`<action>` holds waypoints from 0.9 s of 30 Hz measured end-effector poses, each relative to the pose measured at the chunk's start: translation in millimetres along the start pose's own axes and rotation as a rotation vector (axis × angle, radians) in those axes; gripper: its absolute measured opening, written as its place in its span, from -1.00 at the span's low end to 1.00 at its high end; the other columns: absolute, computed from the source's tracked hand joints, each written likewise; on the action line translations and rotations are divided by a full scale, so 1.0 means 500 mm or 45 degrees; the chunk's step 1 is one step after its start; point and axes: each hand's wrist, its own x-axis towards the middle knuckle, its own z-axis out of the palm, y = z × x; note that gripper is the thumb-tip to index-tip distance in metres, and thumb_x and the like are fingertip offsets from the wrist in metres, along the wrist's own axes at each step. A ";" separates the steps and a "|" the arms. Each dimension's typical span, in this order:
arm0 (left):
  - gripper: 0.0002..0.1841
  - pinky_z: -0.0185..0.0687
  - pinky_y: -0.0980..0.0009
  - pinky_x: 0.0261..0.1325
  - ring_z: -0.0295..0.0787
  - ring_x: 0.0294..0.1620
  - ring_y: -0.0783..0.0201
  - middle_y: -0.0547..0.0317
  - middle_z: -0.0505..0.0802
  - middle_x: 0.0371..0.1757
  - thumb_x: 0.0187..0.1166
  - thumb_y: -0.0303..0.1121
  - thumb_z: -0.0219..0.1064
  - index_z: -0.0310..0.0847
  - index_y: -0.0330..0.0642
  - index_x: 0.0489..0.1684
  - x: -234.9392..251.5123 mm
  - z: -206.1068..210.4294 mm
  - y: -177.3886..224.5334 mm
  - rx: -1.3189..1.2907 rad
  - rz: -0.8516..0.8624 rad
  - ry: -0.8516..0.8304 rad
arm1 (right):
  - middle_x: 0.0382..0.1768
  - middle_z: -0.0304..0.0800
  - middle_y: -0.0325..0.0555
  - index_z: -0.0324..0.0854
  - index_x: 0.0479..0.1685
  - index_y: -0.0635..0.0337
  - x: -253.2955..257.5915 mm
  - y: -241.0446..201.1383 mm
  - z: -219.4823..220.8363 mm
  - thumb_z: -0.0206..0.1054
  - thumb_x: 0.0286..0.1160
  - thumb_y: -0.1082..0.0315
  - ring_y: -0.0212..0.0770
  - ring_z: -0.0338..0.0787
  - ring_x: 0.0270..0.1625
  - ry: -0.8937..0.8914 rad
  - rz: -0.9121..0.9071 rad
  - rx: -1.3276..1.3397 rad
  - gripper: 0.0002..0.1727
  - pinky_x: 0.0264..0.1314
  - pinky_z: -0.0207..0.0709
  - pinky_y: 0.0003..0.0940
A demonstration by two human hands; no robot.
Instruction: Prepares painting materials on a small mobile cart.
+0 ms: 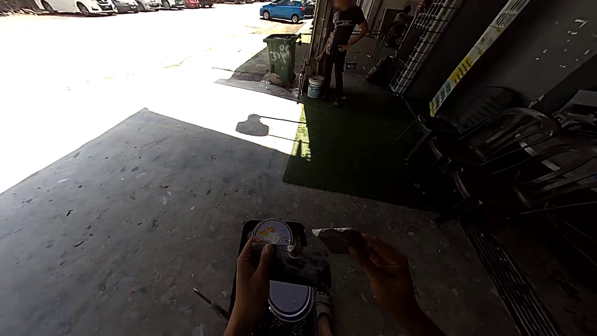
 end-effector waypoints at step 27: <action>-0.81 0.72 0.64 -0.15 0.74 -0.23 0.57 0.38 0.77 -0.20 0.77 -0.17 0.21 0.54 -0.08 -0.12 -0.045 -0.070 0.145 0.520 0.602 0.024 | -0.02 0.87 -0.40 0.77 0.16 -0.27 0.029 -0.091 0.026 -0.04 0.83 0.14 -0.41 0.82 0.05 -0.584 -0.473 -0.894 -0.62 0.10 0.70 -0.32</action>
